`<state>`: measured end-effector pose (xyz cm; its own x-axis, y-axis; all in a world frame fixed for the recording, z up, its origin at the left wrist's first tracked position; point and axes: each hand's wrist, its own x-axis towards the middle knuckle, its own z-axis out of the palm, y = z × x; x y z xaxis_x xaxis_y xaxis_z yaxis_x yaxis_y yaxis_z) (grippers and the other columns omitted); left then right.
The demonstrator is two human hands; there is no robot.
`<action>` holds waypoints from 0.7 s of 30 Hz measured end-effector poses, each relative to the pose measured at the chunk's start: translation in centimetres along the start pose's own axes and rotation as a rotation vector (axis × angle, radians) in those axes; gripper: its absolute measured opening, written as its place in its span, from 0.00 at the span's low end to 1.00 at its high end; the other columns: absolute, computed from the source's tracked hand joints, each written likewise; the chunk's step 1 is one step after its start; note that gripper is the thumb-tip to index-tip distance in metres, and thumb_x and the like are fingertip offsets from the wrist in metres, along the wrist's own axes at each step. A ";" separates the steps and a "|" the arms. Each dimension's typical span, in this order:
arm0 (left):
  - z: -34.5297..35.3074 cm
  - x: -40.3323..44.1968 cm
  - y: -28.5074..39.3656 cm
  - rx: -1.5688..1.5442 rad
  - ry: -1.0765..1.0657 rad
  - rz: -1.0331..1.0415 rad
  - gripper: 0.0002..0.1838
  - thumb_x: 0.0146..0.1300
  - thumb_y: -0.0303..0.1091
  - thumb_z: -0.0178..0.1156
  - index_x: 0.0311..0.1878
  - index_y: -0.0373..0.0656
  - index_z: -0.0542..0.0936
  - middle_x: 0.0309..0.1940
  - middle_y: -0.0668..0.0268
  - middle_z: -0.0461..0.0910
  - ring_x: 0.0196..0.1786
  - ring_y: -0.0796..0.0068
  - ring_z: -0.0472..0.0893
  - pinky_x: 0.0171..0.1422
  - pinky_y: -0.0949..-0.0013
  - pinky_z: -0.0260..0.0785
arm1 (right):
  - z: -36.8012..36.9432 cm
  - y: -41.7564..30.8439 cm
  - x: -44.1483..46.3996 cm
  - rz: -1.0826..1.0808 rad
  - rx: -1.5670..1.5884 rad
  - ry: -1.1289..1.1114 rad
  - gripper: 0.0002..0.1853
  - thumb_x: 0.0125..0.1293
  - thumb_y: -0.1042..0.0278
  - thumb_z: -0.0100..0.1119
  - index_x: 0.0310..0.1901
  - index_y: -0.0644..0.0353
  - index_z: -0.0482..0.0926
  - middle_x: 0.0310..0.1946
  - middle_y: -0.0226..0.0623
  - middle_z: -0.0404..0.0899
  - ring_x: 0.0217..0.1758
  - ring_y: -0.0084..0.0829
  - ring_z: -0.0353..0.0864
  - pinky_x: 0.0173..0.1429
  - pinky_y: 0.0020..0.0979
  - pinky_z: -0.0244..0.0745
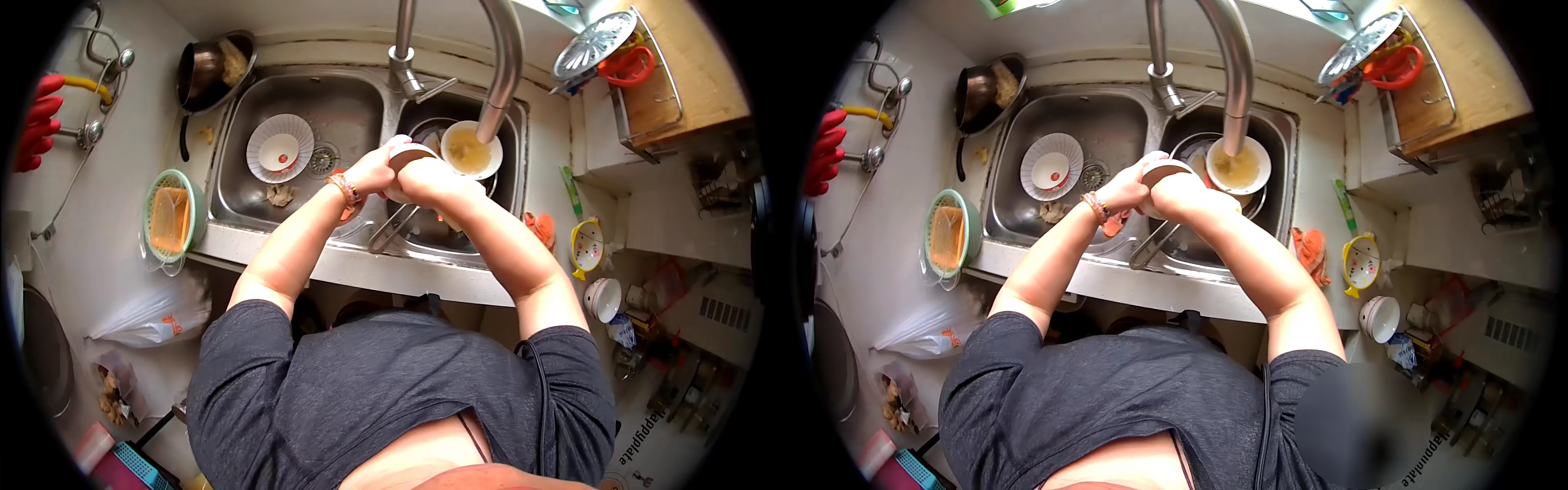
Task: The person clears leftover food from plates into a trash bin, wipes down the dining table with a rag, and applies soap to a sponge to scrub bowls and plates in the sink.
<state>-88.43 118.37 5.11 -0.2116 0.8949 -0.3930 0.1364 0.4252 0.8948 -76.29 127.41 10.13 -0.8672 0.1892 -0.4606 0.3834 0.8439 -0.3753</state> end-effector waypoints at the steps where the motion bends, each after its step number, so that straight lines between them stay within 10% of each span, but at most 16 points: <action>1: -0.7 0.7 -1.9 0.012 0.046 0.066 0.32 0.53 0.20 0.50 0.65 0.49 0.65 0.50 0.56 0.76 0.49 0.65 0.79 0.38 0.66 0.78 | 2.3 0.6 1.0 0.002 -0.069 0.105 0.11 0.59 0.64 0.55 0.40 0.56 0.83 0.39 0.40 0.81 0.47 0.41 0.80 0.52 0.39 0.74; 4: -4.4 2.1 -7.4 0.238 0.376 0.240 0.26 0.51 0.21 0.47 0.58 0.38 0.70 0.51 0.44 0.76 0.57 0.52 0.76 0.64 0.63 0.64 | 2.4 0.9 1.7 -0.053 -0.189 0.109 0.10 0.58 0.68 0.55 0.40 0.57 0.83 0.42 0.38 0.78 0.48 0.43 0.77 0.53 0.38 0.74; 8: -11.3 0.1 -13.0 -0.503 0.780 -0.205 0.18 0.58 0.21 0.42 0.48 0.34 0.78 0.39 0.54 0.81 0.36 0.58 0.84 0.26 0.63 0.80 | 0.9 3.8 -2.3 -0.047 -0.227 0.185 0.09 0.61 0.66 0.54 0.39 0.56 0.82 0.40 0.38 0.77 0.48 0.41 0.76 0.52 0.37 0.74; 17: -18.1 0.7 -21.2 -0.751 1.189 -0.694 0.17 0.60 0.19 0.41 0.50 0.32 0.74 0.35 0.51 0.81 0.22 0.61 0.82 0.16 0.68 0.67 | 6.2 11.2 -7.0 0.152 0.175 0.554 0.11 0.53 0.81 0.54 0.39 0.64 0.79 0.40 0.44 0.77 0.46 0.46 0.76 0.52 0.40 0.73; 21: -17.7 1.1 -21.7 -0.707 1.049 -0.801 0.18 0.62 0.20 0.41 0.55 0.30 0.69 0.40 0.46 0.80 0.31 0.58 0.85 0.21 0.66 0.72 | 7.1 11.8 -8.1 0.187 0.246 0.578 0.11 0.54 0.80 0.54 0.39 0.63 0.78 0.39 0.43 0.77 0.46 0.46 0.76 0.52 0.40 0.72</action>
<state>-108.79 107.72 -10.96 -0.6239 -0.1699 -0.7628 -0.7675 0.3168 0.5572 -62.51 132.29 3.71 -0.7833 0.6192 -0.0548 0.5465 0.6440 -0.5354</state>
